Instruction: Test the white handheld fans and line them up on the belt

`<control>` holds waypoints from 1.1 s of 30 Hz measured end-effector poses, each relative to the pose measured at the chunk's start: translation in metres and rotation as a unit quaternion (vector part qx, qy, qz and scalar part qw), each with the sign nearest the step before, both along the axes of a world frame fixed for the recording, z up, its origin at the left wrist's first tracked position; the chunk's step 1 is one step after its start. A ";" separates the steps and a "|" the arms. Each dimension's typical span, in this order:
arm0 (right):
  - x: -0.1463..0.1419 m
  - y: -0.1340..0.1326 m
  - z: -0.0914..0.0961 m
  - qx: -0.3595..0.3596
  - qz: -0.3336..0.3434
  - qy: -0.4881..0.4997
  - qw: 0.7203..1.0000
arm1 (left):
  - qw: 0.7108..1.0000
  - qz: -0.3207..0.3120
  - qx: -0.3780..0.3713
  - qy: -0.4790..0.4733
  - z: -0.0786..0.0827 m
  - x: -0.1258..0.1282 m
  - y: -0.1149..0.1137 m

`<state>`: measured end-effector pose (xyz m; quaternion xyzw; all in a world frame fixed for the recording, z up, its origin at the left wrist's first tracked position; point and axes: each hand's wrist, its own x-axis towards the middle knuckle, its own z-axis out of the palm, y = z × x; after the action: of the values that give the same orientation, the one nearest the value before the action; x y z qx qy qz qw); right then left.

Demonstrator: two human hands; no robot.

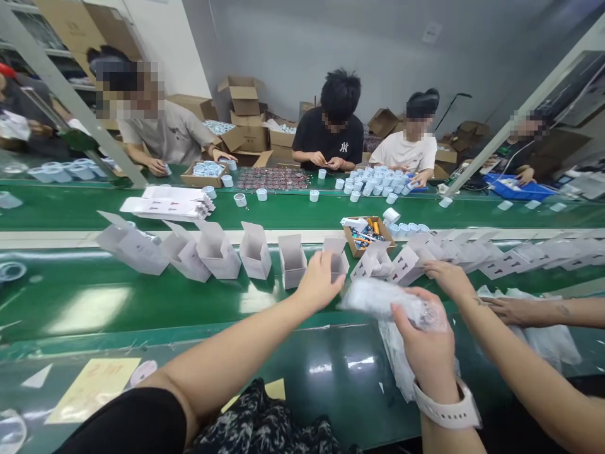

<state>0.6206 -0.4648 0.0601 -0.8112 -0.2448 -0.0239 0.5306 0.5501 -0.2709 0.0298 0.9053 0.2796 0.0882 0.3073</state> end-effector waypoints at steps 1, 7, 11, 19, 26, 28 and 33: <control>0.004 0.011 -0.003 0.039 -0.005 -0.061 0.997 | 0.999 0.020 0.033 0.000 0.001 0.013 0.010; 0.019 0.059 -0.072 0.084 0.065 -0.162 0.981 | 0.990 0.016 0.123 0.063 -0.013 0.049 0.046; 0.029 0.057 -0.089 -0.020 0.156 -0.190 0.969 | 0.987 -0.004 0.134 0.088 -0.032 0.048 0.046; 0.052 0.137 -0.034 -0.244 0.193 -0.133 0.941 | 0.981 -0.038 0.144 0.124 -0.030 0.044 0.048; 0.013 0.137 -0.042 -0.290 0.148 -0.083 0.942 | 0.958 -0.060 0.204 0.192 0.011 0.045 0.034; -0.009 0.103 -0.052 -0.272 0.159 -0.083 0.945 | 0.951 -0.089 0.220 0.196 0.020 0.049 0.031; -0.075 -0.046 -0.096 -0.254 0.044 0.011 0.966 | 0.937 -0.036 0.256 0.235 0.007 0.078 0.040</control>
<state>0.5454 -0.5111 -0.0361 -0.9080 -0.2726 0.0716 0.3100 0.6285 -0.2306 0.0372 0.9577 0.2793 -0.0692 -0.0063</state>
